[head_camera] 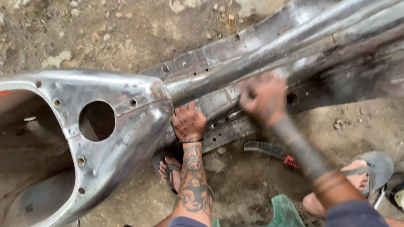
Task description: Hand-sanding a metal motorcycle frame to remove rust or old paint using sandpaper.
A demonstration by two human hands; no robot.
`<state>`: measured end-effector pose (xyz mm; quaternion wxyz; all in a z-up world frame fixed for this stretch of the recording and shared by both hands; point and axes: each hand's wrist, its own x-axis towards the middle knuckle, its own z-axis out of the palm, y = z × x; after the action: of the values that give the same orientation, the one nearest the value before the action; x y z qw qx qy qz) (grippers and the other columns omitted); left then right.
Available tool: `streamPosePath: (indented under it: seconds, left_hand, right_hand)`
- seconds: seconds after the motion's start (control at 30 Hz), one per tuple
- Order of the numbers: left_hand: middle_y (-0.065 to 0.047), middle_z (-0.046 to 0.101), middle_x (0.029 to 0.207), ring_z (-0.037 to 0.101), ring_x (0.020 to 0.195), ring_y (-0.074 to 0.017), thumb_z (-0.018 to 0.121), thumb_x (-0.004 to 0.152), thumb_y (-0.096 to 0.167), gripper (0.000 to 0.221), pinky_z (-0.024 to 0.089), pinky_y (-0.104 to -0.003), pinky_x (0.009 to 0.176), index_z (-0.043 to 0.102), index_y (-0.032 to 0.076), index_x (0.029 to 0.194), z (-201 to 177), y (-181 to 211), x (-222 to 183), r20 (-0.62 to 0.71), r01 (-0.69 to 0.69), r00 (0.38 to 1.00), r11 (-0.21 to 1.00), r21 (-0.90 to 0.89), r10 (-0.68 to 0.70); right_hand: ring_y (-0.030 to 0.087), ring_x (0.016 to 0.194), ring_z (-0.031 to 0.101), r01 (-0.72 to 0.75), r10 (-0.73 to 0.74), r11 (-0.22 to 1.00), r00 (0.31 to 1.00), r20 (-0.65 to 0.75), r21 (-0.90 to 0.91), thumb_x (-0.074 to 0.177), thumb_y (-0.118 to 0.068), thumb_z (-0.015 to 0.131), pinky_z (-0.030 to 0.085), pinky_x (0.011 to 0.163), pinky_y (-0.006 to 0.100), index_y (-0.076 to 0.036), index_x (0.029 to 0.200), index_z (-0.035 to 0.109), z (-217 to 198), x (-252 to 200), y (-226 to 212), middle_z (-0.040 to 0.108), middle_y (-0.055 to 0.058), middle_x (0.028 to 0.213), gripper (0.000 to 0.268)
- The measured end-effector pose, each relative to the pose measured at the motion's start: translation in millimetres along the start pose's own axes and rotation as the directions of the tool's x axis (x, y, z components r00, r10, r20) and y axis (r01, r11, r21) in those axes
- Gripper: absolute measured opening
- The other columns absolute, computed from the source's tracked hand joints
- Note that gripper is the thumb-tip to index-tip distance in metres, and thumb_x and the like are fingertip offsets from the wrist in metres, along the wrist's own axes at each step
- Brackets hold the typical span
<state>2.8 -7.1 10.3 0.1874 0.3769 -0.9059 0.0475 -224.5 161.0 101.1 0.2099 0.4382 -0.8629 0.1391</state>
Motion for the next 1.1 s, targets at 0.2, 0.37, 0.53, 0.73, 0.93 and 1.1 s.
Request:
streamPosePath:
  seconds: [0.2,0.37,0.53,0.73,0.93,1.1]
  left_hand:
    - [-0.014,0.063,0.111,0.063,0.092,-0.0343,0.059,0.074,0.017,0.056,0.054,-0.043,0.068,0.065,0.016,0.129,-10,2,0,0.033,0.018,0.999,1.0,0.023,-0.019]
    - [-0.01,0.061,0.1,0.062,0.091,-0.0325,0.06,0.068,0.017,0.044,0.052,-0.045,0.081,0.068,0.017,0.112,-18,6,8,-0.008,0.009,1.0,1.0,0.021,-0.009]
    - [-0.009,0.057,0.09,0.06,0.09,-0.0298,0.063,0.066,0.02,0.023,0.048,-0.046,0.092,0.063,0.016,0.089,-57,13,28,-0.064,-0.028,0.997,0.999,0.039,0.031]
    - [-0.01,0.062,0.107,0.06,0.102,-0.0292,0.06,0.072,0.02,0.021,0.044,-0.044,0.098,0.064,0.014,0.092,-69,16,35,-0.078,-0.042,0.996,0.999,0.012,0.043]
    - [-0.008,0.062,0.114,0.06,0.107,-0.0298,0.059,0.076,0.019,0.014,0.044,-0.045,0.098,0.06,0.014,0.089,-91,15,36,0.006,0.001,1.0,0.993,-0.116,0.0]
    - [-0.017,0.055,0.137,0.052,0.133,-0.041,0.057,0.089,0.02,0.019,0.034,-0.055,0.116,0.061,0.011,0.106,-129,16,37,0.383,0.191,0.924,0.879,-0.436,-0.011]
  right_hand:
    - [0.037,0.108,0.064,0.07,-0.091,0.91,0.995,0.031,0.409,0.079,-0.036,0.073,0.05,0.086,0.048,-0.021,0.108,0.076,-23,-2,-21,0.065,0.009,0.114,0.033]
    - [0.039,0.124,0.055,0.161,-0.18,0.934,0.983,0.03,0.318,0.07,-0.051,0.075,0.045,0.1,0.051,-0.029,0.126,0.071,-19,-44,-51,0.056,0.008,0.138,0.06]
    - [0.038,0.108,0.062,-0.085,0.096,0.973,0.995,-0.042,0.214,0.07,-0.042,0.076,0.051,0.088,0.049,-0.025,0.111,0.076,-7,-8,-15,0.06,0.011,0.119,0.044]
    - [0.038,0.118,0.06,-0.241,0.128,0.851,0.957,0.26,0.467,0.064,-0.042,0.079,0.053,0.095,0.049,-0.028,0.11,0.074,-48,-45,-67,0.058,0.009,0.128,0.048]
    - [0.033,0.116,0.064,-0.759,-0.029,-0.569,0.403,0.915,0.316,0.086,-0.031,0.069,0.042,0.108,0.051,-0.01,0.11,0.077,-91,-112,-62,0.072,0.015,0.119,0.033]
    - [0.04,0.111,0.066,-0.49,-0.174,-0.872,0.298,0.939,-0.006,0.083,-0.022,0.074,0.04,0.105,0.055,-0.005,0.106,0.071,-139,-99,-38,0.072,0.018,0.104,0.029]
